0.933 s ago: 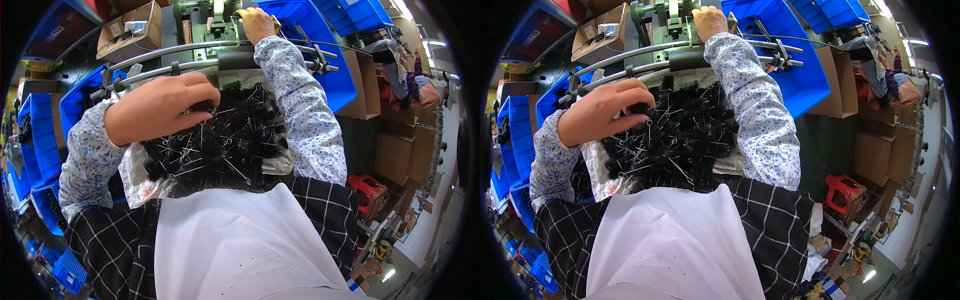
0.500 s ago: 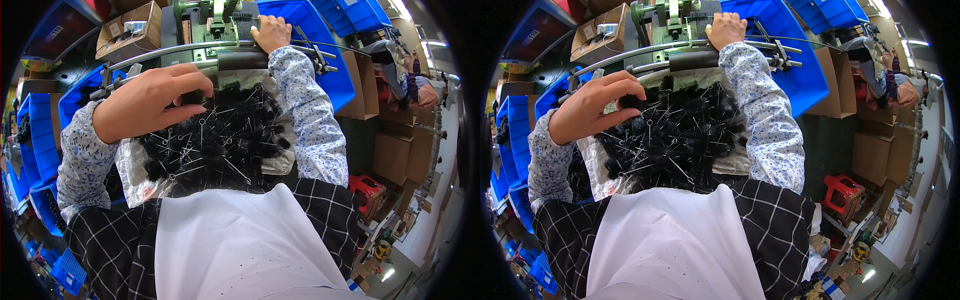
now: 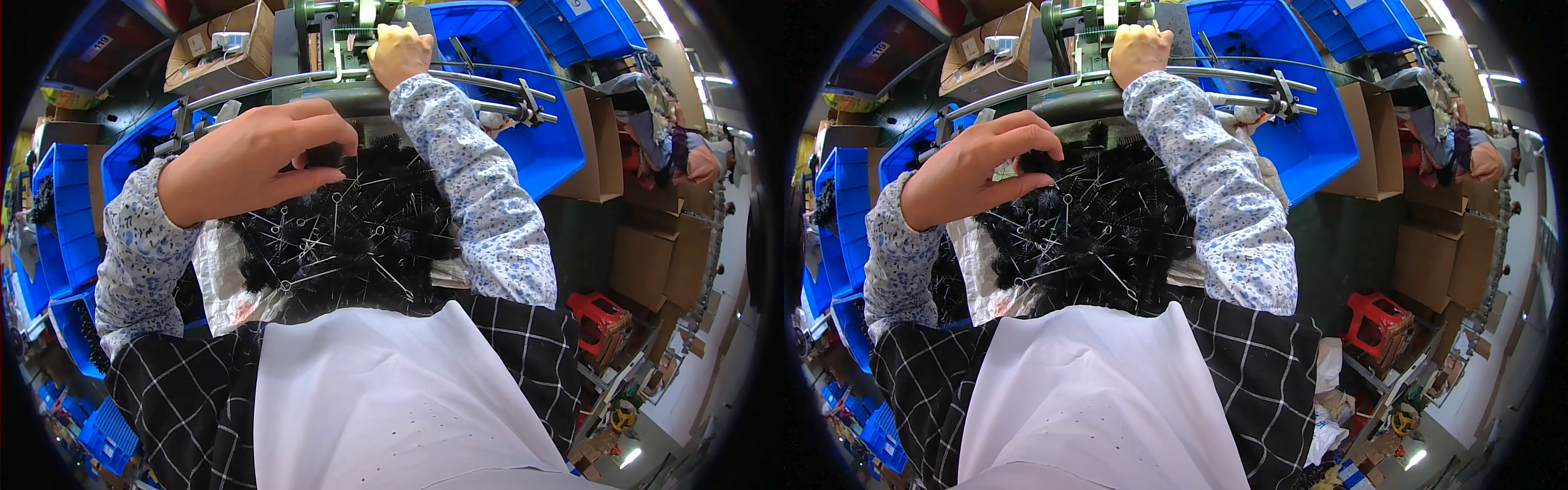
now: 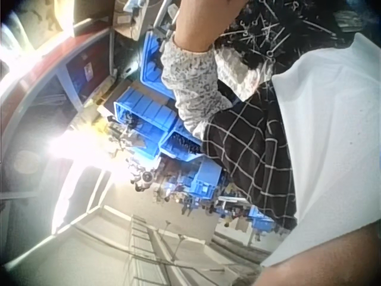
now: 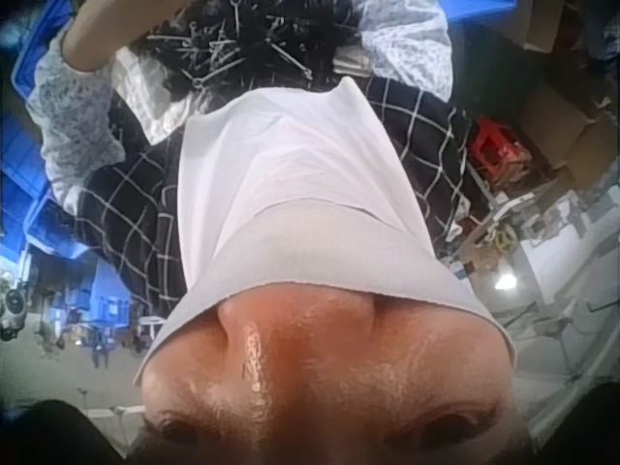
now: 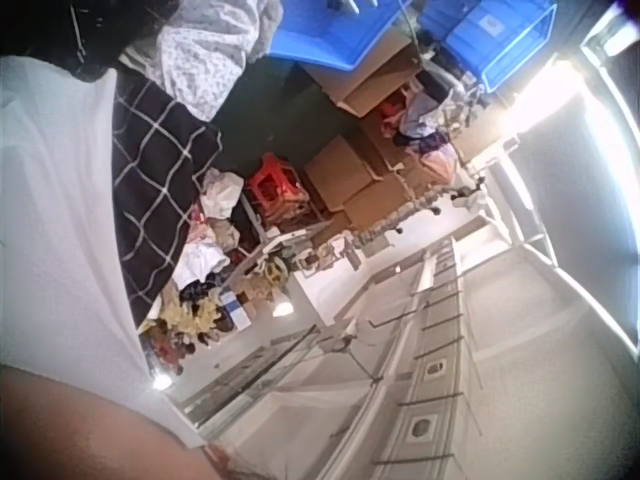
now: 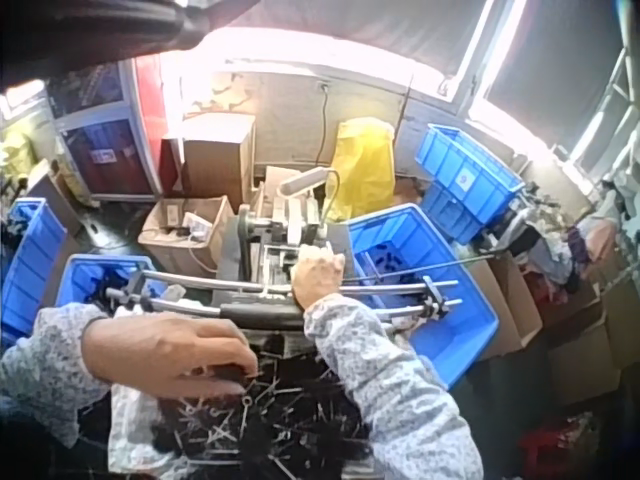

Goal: The person repeatedly picks up black hair accessories from a pile on a white cloth and places them into a green machine. They use their hands to feed the items into the device, which appears to process or secure them. The task involves continuous handling of small objects in a repetitive assembly line manner.

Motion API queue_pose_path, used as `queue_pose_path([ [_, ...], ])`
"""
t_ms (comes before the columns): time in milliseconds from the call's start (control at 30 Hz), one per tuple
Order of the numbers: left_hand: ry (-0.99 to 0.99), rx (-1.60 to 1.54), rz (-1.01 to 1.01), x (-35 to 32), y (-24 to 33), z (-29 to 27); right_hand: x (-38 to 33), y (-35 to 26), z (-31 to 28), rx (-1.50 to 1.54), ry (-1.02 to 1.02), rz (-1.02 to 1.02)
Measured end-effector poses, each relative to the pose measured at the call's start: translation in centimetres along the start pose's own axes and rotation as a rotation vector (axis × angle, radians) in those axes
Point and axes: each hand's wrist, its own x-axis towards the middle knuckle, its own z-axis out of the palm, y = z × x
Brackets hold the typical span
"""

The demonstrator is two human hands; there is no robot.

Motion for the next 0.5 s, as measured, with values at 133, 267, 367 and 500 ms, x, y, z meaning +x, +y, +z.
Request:
queue_pose_path([
  [133,0.086,0.036,0.061,-0.5,-1.0,0.2,-0.2,1.1,-0.6,-0.003,-0.006,-0.019],
  [267,0.191,0.087,0.079,-1.5,-2.0,0.3,-0.8,4.5,0.5,-0.033,0.050,-0.031],
  [367,0.210,0.053,0.083,-2.1,-2.4,0.2,-1.1,6.6,1.6,-0.013,0.089,-0.056],
  [500,0.206,0.053,0.129,-1.7,-2.5,0.3,-1.3,7.1,1.4,0.004,0.020,-0.033],
])
